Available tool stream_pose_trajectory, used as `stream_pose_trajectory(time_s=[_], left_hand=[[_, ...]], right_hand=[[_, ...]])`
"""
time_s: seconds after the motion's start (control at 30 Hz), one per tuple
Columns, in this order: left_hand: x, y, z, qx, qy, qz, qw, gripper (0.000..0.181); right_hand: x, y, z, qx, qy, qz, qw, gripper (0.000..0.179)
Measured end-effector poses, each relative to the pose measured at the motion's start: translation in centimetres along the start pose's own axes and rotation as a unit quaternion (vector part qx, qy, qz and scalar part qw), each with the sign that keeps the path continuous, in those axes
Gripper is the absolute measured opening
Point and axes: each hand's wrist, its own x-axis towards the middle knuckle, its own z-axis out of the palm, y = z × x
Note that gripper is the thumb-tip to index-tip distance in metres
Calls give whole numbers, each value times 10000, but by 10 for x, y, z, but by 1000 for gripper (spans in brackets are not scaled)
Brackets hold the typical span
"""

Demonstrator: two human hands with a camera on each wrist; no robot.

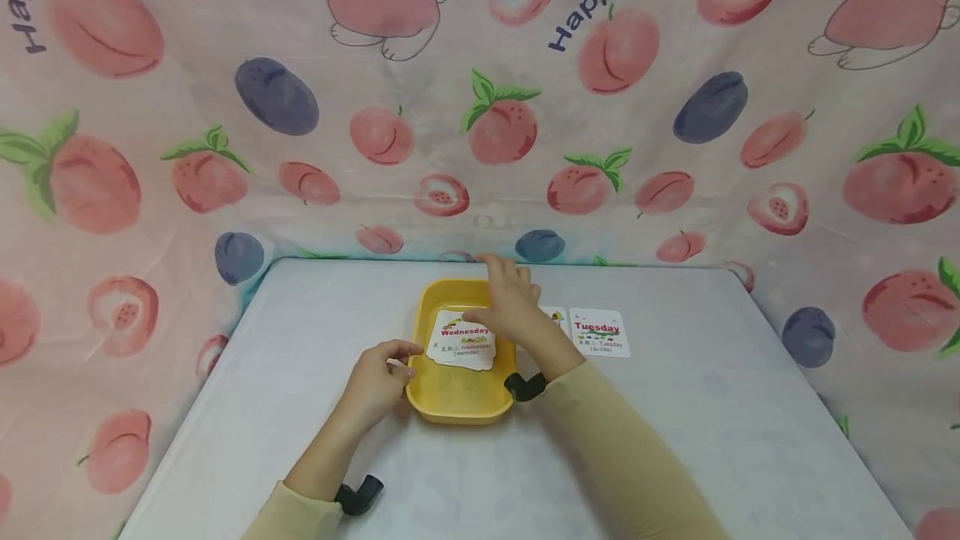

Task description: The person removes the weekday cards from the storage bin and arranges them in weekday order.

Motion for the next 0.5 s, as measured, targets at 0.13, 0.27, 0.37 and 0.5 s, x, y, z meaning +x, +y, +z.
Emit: stream_pose_trajectory(time_s=[0.13,0.27,0.37,0.5], left_hand=[[0,1,0,-1,-14,-6,10000,33],[-1,0,0,16,-30,4,10000,33],[-1,0,-1,34,-48,20,10000,33],[-2,1,-1,25,-46,25,10000,34]], right_hand=[[4,-3,8,107,-37,-10,9999,100],[5,-7,14,61,-155,43,9999,99],[4,-11,16,-53,-288,86,9995,99],[4,-15,18,-160,-431,101,9989,98]])
